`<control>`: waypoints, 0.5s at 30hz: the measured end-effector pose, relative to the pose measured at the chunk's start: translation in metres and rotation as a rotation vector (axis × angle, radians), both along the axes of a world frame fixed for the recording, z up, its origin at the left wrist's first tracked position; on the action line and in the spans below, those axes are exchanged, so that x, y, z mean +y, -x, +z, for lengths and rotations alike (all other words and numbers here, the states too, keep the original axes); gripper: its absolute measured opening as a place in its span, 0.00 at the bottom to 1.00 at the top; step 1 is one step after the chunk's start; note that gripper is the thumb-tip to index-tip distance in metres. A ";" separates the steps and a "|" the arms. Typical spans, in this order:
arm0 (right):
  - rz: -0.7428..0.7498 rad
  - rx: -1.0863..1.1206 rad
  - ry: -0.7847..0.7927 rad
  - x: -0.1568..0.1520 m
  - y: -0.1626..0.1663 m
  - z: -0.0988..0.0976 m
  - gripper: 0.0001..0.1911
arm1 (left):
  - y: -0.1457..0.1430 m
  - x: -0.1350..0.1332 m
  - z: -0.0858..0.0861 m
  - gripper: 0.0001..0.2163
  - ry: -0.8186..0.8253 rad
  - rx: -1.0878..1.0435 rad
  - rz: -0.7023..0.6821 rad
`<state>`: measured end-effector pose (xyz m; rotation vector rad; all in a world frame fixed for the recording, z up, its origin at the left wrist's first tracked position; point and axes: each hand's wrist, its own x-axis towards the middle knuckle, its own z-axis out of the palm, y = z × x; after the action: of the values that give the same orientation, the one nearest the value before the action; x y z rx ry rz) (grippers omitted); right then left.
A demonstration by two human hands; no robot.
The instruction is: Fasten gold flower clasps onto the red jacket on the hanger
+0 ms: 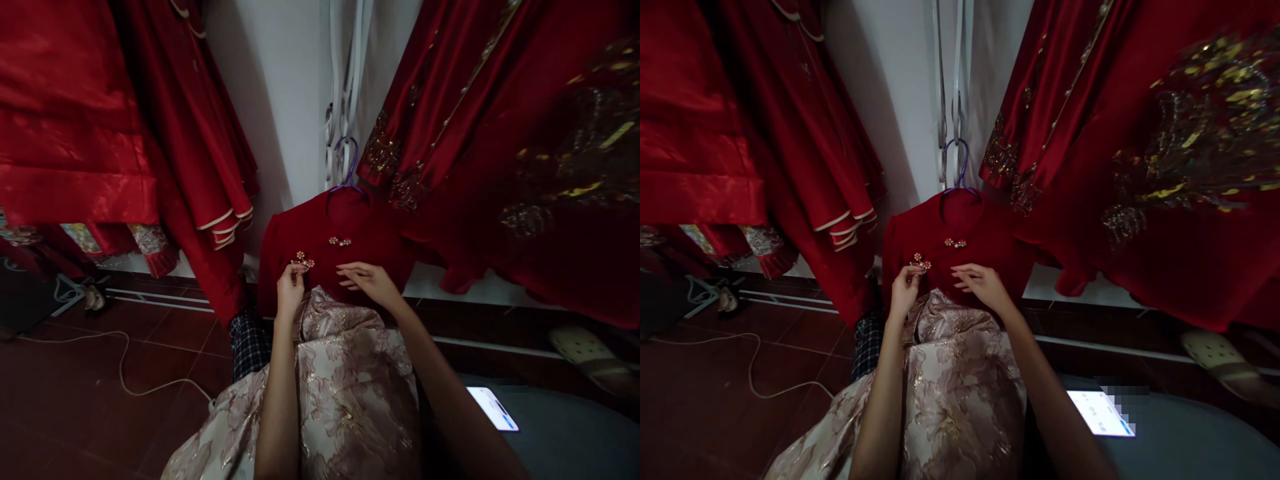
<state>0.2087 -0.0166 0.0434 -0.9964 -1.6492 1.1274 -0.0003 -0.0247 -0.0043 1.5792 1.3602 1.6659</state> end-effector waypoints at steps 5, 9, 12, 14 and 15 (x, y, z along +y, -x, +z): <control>-0.045 -0.087 -0.010 0.002 -0.021 -0.005 0.16 | 0.007 -0.006 -0.014 0.16 0.125 0.292 -0.205; 0.071 -0.242 -0.036 0.004 -0.008 -0.019 0.15 | -0.002 -0.007 -0.025 0.26 0.180 0.300 -0.111; 0.103 -0.303 -0.070 0.004 0.003 -0.033 0.14 | 0.002 -0.006 -0.029 0.33 0.316 0.241 -0.114; 0.094 -0.336 -0.106 0.006 0.008 -0.042 0.13 | 0.013 -0.006 -0.031 0.37 0.354 0.167 -0.137; 0.091 -0.357 -0.124 0.006 0.010 -0.046 0.13 | 0.020 -0.007 -0.031 0.38 0.342 0.128 -0.128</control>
<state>0.1988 -0.0104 -0.0024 -1.0963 -2.0404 0.9291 -0.0199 -0.0315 -0.0356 1.5525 1.4816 1.1999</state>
